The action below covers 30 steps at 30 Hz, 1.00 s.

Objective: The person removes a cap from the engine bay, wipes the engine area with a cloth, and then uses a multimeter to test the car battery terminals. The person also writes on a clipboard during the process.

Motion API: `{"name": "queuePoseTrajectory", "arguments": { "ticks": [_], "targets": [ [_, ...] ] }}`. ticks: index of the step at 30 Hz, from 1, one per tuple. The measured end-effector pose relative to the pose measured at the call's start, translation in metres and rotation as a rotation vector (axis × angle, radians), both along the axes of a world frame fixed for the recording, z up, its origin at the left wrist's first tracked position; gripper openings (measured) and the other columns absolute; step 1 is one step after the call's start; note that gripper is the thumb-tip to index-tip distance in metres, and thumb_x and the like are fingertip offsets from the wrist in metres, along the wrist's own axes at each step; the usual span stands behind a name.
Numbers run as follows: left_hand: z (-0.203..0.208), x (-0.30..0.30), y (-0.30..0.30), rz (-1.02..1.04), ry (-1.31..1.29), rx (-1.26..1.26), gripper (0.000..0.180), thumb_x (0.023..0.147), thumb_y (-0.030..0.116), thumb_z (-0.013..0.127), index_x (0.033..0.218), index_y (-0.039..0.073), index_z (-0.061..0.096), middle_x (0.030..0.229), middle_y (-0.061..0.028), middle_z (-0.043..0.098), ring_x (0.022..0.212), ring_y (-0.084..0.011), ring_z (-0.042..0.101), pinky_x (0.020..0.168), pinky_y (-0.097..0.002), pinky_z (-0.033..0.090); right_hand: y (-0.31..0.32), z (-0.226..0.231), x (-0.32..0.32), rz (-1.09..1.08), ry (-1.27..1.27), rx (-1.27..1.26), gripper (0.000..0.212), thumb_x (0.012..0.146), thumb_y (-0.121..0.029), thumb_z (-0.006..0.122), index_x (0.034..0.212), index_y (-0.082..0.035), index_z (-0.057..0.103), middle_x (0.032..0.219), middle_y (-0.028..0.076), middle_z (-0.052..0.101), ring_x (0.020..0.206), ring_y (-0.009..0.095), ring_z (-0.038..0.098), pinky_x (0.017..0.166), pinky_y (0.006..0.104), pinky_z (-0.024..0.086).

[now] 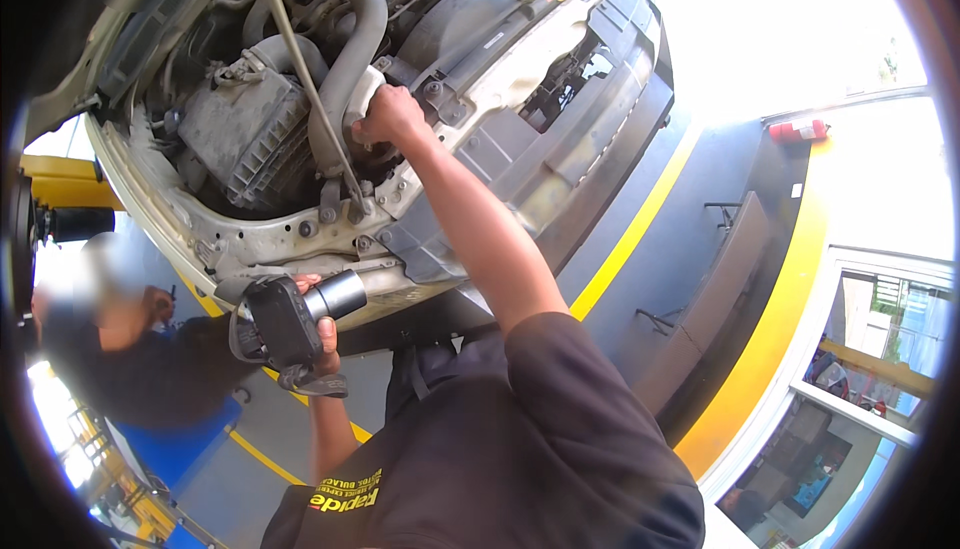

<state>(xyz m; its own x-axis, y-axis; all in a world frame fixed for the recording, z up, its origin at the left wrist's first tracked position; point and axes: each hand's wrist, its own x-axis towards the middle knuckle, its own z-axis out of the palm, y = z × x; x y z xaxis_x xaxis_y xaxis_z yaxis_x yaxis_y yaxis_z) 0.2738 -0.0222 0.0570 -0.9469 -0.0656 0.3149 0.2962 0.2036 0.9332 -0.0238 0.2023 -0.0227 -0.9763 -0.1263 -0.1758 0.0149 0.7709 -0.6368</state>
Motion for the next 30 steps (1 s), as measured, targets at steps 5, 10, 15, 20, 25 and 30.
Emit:
{"name": "queuePoseTrajectory", "arguments": {
  "ticks": [5,10,15,20,25,30],
  "targets": [
    [0.022,0.025,0.005,0.013,0.065,-0.133,0.062,0.097,0.051,0.071,0.131,-0.001,0.061,0.125,-0.0159,0.065,0.117,-0.0309,0.065,0.105,-0.0455,0.051,0.009,-0.019,-0.020,0.115,0.015,0.084,0.053,0.084,-0.055,0.088,0.118,-0.014,0.085,0.112,0.015,0.082,0.110,0.038,0.077,0.099,0.0480,0.061],
    [0.046,0.069,0.022,0.074,0.111,-0.008,0.060,0.097,0.040,0.076,0.137,-0.002,0.059,0.130,-0.0174,0.064,0.122,-0.0304,0.065,0.109,-0.0460,0.052,0.019,-0.044,-0.050,0.486,0.225,0.347,0.042,0.099,-0.058,0.071,0.114,-0.022,0.086,0.112,0.008,0.083,0.111,0.033,0.076,0.095,0.0454,0.062],
    [0.046,0.145,0.064,0.271,0.181,0.046,0.066,0.092,0.039,0.087,0.140,0.001,0.059,0.130,-0.0112,0.063,0.119,-0.0301,0.066,0.106,-0.0500,0.056,0.019,-0.050,-0.089,0.386,-0.214,0.130,0.043,0.102,-0.053,0.072,0.090,-0.012,0.082,0.071,-0.001,0.078,0.079,0.020,0.079,0.079,0.0382,0.063],
    [0.036,0.227,0.134,0.559,0.065,0.110,0.066,0.092,0.042,0.088,0.138,0.002,0.061,0.124,-0.0110,0.066,0.116,-0.0308,0.068,0.104,-0.0503,0.056,-0.001,-0.052,-0.079,0.253,-0.137,0.175,0.051,0.090,-0.051,0.087,0.115,-0.007,0.080,0.094,0.014,0.083,0.086,0.022,0.082,0.087,0.0362,0.065],
    [0.037,0.262,0.162,0.672,-0.034,0.154,0.068,0.091,0.039,0.090,0.140,0.003,0.061,0.127,-0.0116,0.066,0.117,-0.0301,0.069,0.107,-0.0515,0.055,-0.009,-0.035,-0.074,0.242,-0.154,0.061,0.073,0.079,-0.051,0.097,0.132,-0.007,0.076,0.120,0.015,0.081,0.089,0.025,0.083,0.082,0.0364,0.067],
    [0.031,0.262,0.143,0.636,-0.028,0.136,0.064,0.093,0.038,0.089,0.140,0.004,0.061,0.127,-0.0111,0.066,0.118,-0.0300,0.070,0.109,-0.0509,0.055,-0.021,-0.023,-0.095,0.221,-0.299,0.321,0.054,0.089,-0.057,0.091,0.118,-0.013,0.082,0.100,0.003,0.081,0.067,0.014,0.076,0.063,0.0279,0.064]
  ]
}}
